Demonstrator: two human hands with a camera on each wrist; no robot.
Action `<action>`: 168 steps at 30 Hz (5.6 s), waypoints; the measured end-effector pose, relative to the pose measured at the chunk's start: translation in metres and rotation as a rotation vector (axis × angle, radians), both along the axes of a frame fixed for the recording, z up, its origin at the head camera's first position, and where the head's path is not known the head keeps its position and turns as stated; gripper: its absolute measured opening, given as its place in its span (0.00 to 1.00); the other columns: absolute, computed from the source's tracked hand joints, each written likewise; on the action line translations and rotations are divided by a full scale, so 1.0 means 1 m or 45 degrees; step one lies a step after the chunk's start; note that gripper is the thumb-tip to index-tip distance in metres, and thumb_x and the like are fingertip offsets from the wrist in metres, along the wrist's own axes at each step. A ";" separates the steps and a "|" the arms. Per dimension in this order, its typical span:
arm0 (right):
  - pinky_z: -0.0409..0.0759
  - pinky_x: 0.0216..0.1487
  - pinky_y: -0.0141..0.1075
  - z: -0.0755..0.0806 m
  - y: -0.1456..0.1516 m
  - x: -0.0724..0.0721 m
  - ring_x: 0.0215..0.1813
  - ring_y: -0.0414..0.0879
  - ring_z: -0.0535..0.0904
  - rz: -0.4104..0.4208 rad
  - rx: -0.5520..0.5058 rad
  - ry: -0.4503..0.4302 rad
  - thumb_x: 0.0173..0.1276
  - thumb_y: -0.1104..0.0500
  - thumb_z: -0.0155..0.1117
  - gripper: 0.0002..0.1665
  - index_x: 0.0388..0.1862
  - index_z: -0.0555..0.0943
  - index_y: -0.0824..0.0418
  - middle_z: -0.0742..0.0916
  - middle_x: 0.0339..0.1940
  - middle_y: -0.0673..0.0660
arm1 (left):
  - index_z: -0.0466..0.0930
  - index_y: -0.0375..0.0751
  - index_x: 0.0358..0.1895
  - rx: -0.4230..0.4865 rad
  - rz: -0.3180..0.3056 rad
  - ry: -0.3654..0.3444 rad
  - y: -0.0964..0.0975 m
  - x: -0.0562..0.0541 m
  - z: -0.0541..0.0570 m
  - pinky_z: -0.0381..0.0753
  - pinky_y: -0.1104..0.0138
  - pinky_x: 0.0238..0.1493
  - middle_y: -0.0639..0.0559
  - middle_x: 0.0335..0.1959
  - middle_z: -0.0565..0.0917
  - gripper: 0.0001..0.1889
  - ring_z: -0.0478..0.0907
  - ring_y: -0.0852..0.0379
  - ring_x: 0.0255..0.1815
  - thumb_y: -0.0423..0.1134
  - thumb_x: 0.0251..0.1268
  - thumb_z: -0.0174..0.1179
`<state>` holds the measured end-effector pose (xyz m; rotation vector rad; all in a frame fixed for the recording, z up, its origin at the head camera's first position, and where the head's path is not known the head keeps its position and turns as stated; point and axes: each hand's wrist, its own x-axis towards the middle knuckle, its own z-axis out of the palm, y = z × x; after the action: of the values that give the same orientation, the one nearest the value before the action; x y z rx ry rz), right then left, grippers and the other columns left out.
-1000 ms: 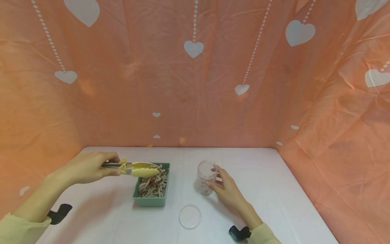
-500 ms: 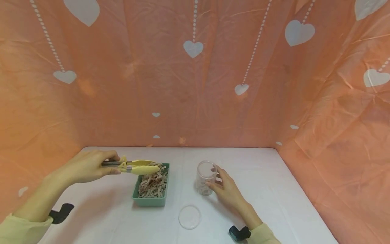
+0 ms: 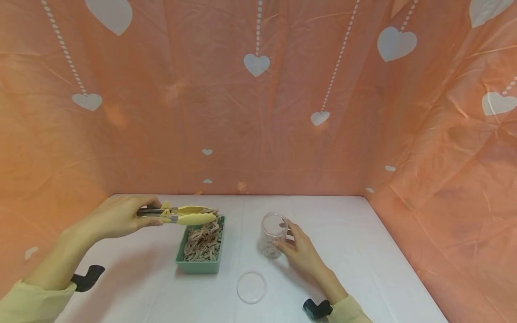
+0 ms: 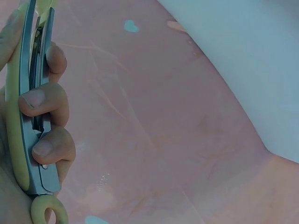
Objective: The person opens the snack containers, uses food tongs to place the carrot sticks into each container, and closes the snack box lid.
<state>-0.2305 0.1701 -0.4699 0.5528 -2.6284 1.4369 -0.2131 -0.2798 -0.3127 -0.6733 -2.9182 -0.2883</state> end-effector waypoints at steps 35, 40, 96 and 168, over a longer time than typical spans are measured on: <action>0.78 0.66 0.49 -0.001 0.002 -0.002 0.70 0.61 0.76 0.006 -0.030 0.008 0.73 0.53 0.72 0.44 0.81 0.63 0.61 0.78 0.70 0.61 | 0.84 0.54 0.50 0.130 -0.065 -0.053 0.062 -0.028 0.011 0.74 0.57 0.36 0.62 0.38 0.87 0.18 0.79 0.62 0.35 0.59 0.66 0.69; 0.77 0.67 0.49 0.000 0.000 -0.001 0.70 0.59 0.76 -0.006 -0.026 -0.019 0.72 0.53 0.72 0.45 0.82 0.63 0.60 0.77 0.71 0.59 | 0.84 0.54 0.50 0.158 -0.094 -0.051 0.070 -0.035 0.008 0.75 0.55 0.37 0.62 0.37 0.87 0.17 0.79 0.62 0.35 0.57 0.67 0.70; 0.79 0.65 0.48 -0.001 0.002 -0.003 0.70 0.62 0.76 0.004 -0.012 -0.017 0.73 0.53 0.71 0.45 0.81 0.63 0.64 0.74 0.75 0.65 | 0.81 0.56 0.48 0.306 -0.182 0.086 0.130 -0.043 -0.060 0.72 0.61 0.32 0.58 0.49 0.90 0.18 0.73 0.65 0.28 0.54 0.60 0.75; 0.78 0.65 0.49 0.002 0.005 0.001 0.70 0.60 0.77 -0.002 0.003 -0.064 0.73 0.51 0.71 0.46 0.82 0.61 0.61 0.76 0.73 0.61 | 0.83 0.52 0.48 0.025 -0.042 -0.153 0.012 -0.001 -0.022 0.79 0.53 0.39 0.60 0.42 0.88 0.23 0.82 0.59 0.38 0.62 0.58 0.73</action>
<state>-0.2300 0.1748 -0.4680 0.5213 -2.6685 1.4657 -0.2140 -0.2676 -0.3351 -0.7260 -3.0158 -0.3733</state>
